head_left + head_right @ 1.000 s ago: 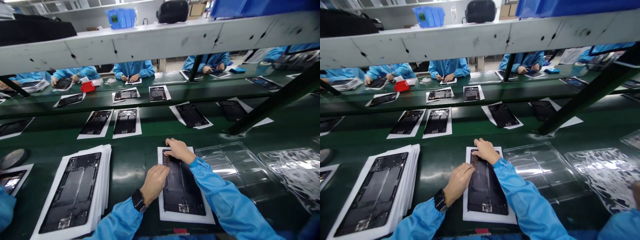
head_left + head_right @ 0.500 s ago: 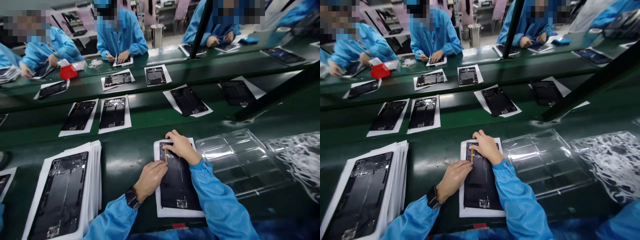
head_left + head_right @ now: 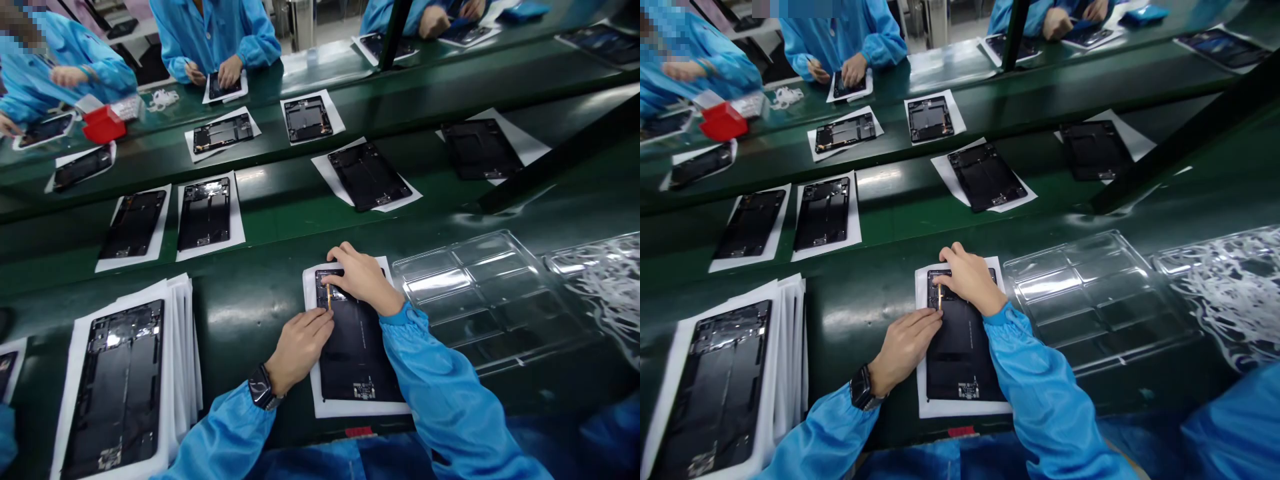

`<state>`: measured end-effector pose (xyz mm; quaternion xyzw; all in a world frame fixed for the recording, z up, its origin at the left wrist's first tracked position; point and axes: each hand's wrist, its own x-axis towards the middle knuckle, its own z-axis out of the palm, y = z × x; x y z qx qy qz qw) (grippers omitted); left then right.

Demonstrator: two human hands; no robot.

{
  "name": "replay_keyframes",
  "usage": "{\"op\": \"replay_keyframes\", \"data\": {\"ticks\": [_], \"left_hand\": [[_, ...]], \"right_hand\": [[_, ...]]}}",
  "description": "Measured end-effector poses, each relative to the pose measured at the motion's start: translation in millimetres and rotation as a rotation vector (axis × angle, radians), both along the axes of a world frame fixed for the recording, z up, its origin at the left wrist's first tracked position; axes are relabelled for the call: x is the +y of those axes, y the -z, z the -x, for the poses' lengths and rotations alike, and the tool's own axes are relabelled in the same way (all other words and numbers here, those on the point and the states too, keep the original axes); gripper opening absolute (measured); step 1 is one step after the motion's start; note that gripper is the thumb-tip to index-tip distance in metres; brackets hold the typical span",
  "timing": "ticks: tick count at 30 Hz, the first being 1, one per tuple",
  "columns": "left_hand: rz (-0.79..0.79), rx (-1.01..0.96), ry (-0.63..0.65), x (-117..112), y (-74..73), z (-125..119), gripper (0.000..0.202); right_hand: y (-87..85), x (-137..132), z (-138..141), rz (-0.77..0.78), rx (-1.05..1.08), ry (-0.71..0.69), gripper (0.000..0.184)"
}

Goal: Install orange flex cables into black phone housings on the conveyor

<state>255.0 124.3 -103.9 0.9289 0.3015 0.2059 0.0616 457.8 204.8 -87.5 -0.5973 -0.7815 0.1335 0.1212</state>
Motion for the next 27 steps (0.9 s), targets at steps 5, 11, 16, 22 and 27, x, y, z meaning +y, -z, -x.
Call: {"op": "replay_keyframes", "data": {"ticks": [5,11,16,22,27], "left_hand": [[-0.001,0.033,-0.004,-1,-0.8,-1,0.022],[0.111,0.09,0.022,1,-12.5,-1,0.02],[0.159,0.093,0.022,4,-15.3,3,0.025],[0.214,0.204,0.084,6,-22.2,5,0.031],[0.268,0.172,0.113,1,-25.7,17,0.038]], "right_hand": [[1.5,1,2,0.016,0.008,0.011,0.039],[-9.0,-4,-4,0.021,0.164,0.041,0.028],[-39.1,-38,-26,0.053,0.481,-0.005,0.03],[-20.0,-86,-22,0.418,0.711,0.178,0.017],[-11.1,-106,-14,0.488,0.734,0.279,0.03]]}}
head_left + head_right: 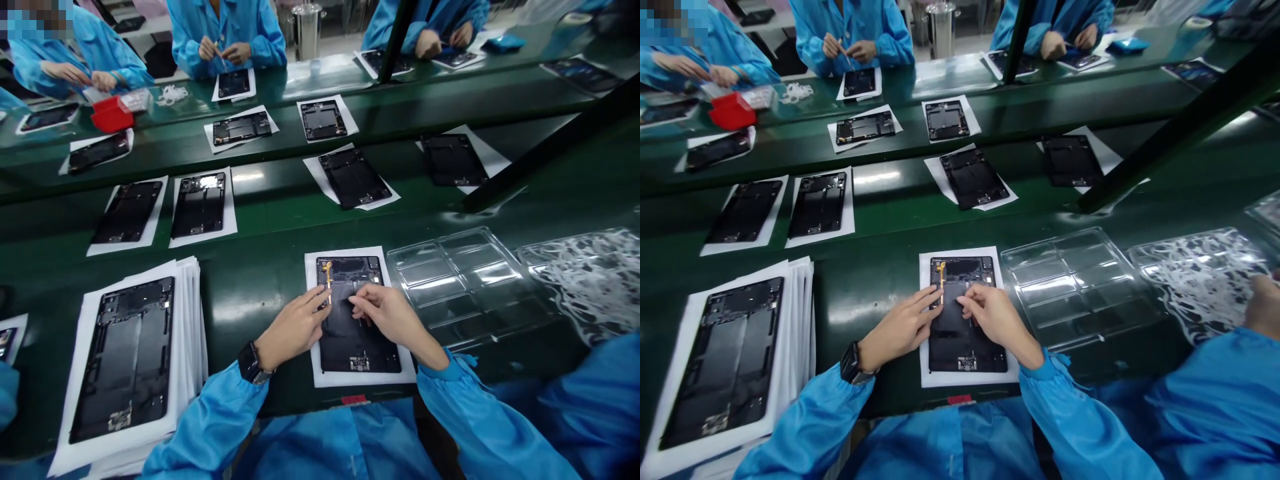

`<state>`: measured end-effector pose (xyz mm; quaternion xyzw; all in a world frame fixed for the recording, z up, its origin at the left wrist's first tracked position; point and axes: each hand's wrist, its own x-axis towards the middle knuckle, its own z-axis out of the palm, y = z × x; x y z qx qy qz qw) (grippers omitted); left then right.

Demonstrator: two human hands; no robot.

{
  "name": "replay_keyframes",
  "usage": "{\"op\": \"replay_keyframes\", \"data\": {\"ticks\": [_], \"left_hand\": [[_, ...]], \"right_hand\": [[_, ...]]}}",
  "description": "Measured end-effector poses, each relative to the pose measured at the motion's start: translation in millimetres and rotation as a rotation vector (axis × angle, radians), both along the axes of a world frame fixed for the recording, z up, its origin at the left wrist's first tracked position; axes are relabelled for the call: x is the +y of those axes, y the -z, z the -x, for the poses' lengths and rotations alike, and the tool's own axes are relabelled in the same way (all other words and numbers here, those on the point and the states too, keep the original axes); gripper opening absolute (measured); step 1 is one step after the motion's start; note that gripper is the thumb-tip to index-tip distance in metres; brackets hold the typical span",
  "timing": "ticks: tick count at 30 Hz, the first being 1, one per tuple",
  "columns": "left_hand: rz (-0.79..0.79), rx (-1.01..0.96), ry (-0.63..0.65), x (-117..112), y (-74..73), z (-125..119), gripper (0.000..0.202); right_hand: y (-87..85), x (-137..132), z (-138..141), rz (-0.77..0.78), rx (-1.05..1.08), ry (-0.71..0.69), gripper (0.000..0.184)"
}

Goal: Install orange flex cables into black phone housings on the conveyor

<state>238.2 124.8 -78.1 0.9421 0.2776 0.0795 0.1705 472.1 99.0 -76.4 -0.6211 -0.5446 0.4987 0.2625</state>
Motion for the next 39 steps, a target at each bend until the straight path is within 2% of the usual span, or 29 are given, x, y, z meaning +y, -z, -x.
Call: {"op": "replay_keyframes", "data": {"ticks": [2,4,9,12,14,16,18,20,22,27,34,39], "left_hand": [[0.0,-0.02,-0.006,-2,2.2,3,0.04],[-0.001,-0.057,-0.025,-3,5.8,3,0.036],[0.053,-0.217,-0.1,-2,13.8,3,0.026],[0.102,-0.332,-0.148,0,13.8,7,0.032],[0.103,-0.357,-0.188,1,12.4,11,0.044],[0.096,-0.319,-0.208,2,11.7,13,0.062],[0.094,-0.259,-0.198,1,12.7,14,0.075],[0.091,-0.22,-0.179,1,15.2,14,0.079],[0.091,-0.208,-0.169,1,17.9,13,0.077],[0.085,-0.203,-0.176,1,20.5,13,0.075],[0.081,-0.225,-0.184,2,22.8,12,0.078],[0.085,-0.232,-0.201,2,25.7,12,0.084]], "right_hand": [[-3.5,-5,1,-0.05,-0.115,-0.02,0.03],[-5.6,-6,2,-0.064,-0.144,-0.032,0.028],[0.7,2,8,0.136,0.267,0.021,0.038],[2.1,5,15,0.136,0.378,-0.08,0.031],[-1.1,3,20,0.007,0.231,-0.144,0.022],[-6.4,-1,27,-0.195,-0.088,-0.21,0.019],[-11.7,-3,34,-0.372,-0.417,-0.332,0.021],[-15.3,-3,40,-0.463,-0.651,-0.485,0.023],[-16.5,0,44,-0.517,-0.791,-0.586,0.022],[-14.0,5,46,-0.581,-0.848,-0.615,0.018],[-14.8,-3,46,-0.5,-0.827,-0.573,0.017],[-13.1,-8,49,-0.526,-0.813,-0.573,0.019]]}}
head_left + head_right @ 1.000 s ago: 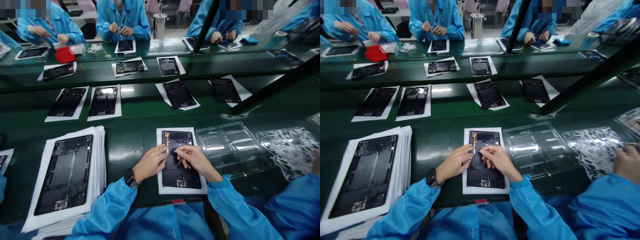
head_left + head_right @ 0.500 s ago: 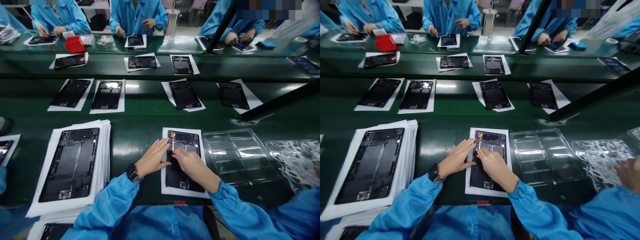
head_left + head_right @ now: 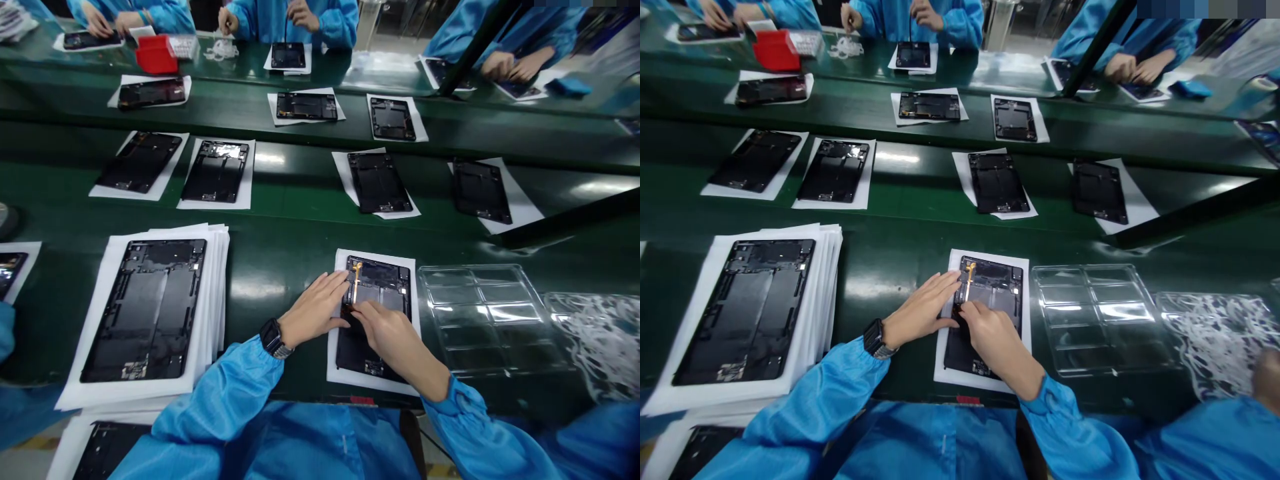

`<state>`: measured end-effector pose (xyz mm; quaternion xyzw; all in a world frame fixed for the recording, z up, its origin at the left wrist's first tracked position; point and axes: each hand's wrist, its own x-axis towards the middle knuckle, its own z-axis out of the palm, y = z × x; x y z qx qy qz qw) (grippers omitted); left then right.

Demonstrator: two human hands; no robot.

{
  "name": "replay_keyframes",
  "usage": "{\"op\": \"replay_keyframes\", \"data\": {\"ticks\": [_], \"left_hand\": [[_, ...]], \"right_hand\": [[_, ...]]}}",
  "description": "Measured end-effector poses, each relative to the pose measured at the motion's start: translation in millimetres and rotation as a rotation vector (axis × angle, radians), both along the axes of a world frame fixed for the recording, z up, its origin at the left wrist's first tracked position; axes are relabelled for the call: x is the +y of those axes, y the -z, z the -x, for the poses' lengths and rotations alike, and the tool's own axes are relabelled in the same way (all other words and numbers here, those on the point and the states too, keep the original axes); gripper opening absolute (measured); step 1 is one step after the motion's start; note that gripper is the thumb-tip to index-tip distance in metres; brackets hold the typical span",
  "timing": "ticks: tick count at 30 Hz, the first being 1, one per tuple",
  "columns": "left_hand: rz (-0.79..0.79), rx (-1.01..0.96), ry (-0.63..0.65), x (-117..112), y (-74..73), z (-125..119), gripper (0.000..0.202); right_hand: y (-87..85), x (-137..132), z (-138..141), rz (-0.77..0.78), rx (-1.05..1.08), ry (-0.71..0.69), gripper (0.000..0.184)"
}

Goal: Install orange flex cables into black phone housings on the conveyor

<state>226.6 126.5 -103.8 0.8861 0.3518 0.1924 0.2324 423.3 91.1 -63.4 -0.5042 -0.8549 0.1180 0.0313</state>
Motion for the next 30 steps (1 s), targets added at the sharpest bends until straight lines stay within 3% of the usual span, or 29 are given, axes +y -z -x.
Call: {"op": "replay_keyframes", "data": {"ticks": [8,17,25,30], "left_hand": [[0.017,-0.031,0.0,0,0.7,1,0.078],[-0.005,0.0,-0.005,0,0.1,1,0.082],[0.005,-0.017,-0.004,0,2.6,0,0.079],[0.015,-0.012,-0.004,1,3.1,1,0.084]], "right_hand": [[8.0,0,9,-0.101,0.077,0.052,0.02],[5.8,-4,0,-0.042,0.252,0.085,0.018],[9.2,-4,14,-0.11,0.056,0.035,0.02],[0.2,4,14,-0.019,-0.012,-0.009,0.02]]}}
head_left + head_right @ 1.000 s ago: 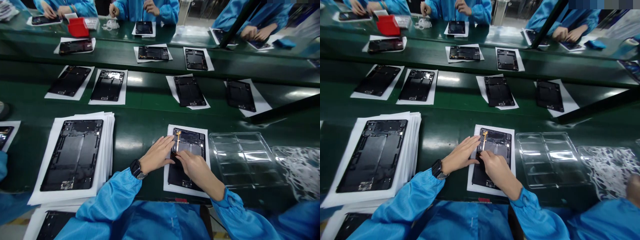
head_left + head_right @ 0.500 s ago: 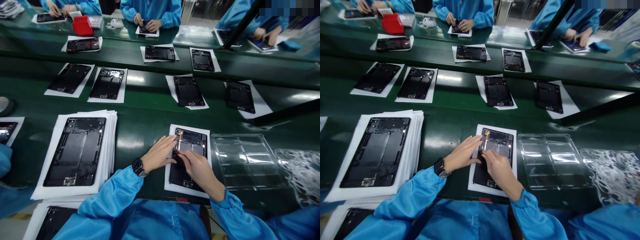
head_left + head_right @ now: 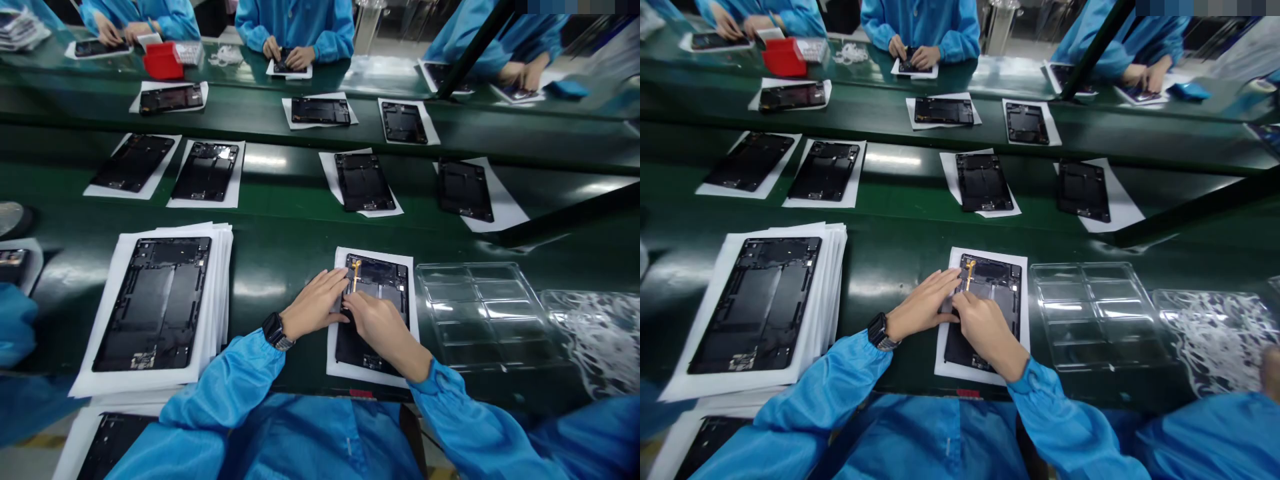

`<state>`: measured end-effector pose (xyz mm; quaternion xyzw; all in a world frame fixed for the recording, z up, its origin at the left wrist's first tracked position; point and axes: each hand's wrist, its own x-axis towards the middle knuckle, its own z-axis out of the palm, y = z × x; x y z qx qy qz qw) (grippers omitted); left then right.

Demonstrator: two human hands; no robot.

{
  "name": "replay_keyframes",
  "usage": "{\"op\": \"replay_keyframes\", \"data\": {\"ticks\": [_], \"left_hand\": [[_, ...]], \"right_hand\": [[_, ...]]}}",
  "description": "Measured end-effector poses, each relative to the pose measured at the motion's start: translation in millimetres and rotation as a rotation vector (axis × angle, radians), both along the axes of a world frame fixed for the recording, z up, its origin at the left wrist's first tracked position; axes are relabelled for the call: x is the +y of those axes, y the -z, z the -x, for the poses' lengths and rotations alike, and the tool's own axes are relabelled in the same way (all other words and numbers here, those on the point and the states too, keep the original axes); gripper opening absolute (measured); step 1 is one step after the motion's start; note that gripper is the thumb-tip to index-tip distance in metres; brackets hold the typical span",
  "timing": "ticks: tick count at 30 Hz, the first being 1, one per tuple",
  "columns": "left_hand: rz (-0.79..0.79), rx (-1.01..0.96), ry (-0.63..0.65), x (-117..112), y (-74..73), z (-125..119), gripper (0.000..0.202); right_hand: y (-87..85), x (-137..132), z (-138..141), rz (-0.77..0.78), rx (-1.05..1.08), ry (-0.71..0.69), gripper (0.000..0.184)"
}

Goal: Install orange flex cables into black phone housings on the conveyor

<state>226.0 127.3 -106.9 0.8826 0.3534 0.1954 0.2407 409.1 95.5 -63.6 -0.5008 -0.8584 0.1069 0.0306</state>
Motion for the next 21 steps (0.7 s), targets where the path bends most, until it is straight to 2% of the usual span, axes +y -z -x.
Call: {"op": "replay_keyframes", "data": {"ticks": [4,10,12,14,16,18,21], "left_hand": [[-0.011,0.022,-0.001,0,0.7,-1,0.086],[0.019,0.057,0.001,1,-3.7,2,0.083],[0.062,0.106,0.04,14,-10.6,3,0.074],[0.098,0.162,0.042,36,-20.7,-3,0.05],[0.089,0.233,-0.037,62,-32.0,-17,0.032],[0.061,0.311,-0.109,84,-40.9,-39,0.028],[0.085,0.407,-0.058,103,-44.2,-70,0.015]], "right_hand": [[-1.1,-2,-8,-0.013,0.004,0.045,0.018],[13.3,-3,0,-0.064,-0.01,0.036,0.021],[17.2,-3,0,-0.063,0.03,0.042,0.022],[20.3,-6,-4,-0.059,0.168,0.082,0.022],[23.0,-12,-12,-0.061,0.406,0.193,0.021],[25.1,-22,-22,-0.059,0.656,0.363,0.021],[27.4,-43,-42,-0.043,0.844,0.607,0.029]]}}
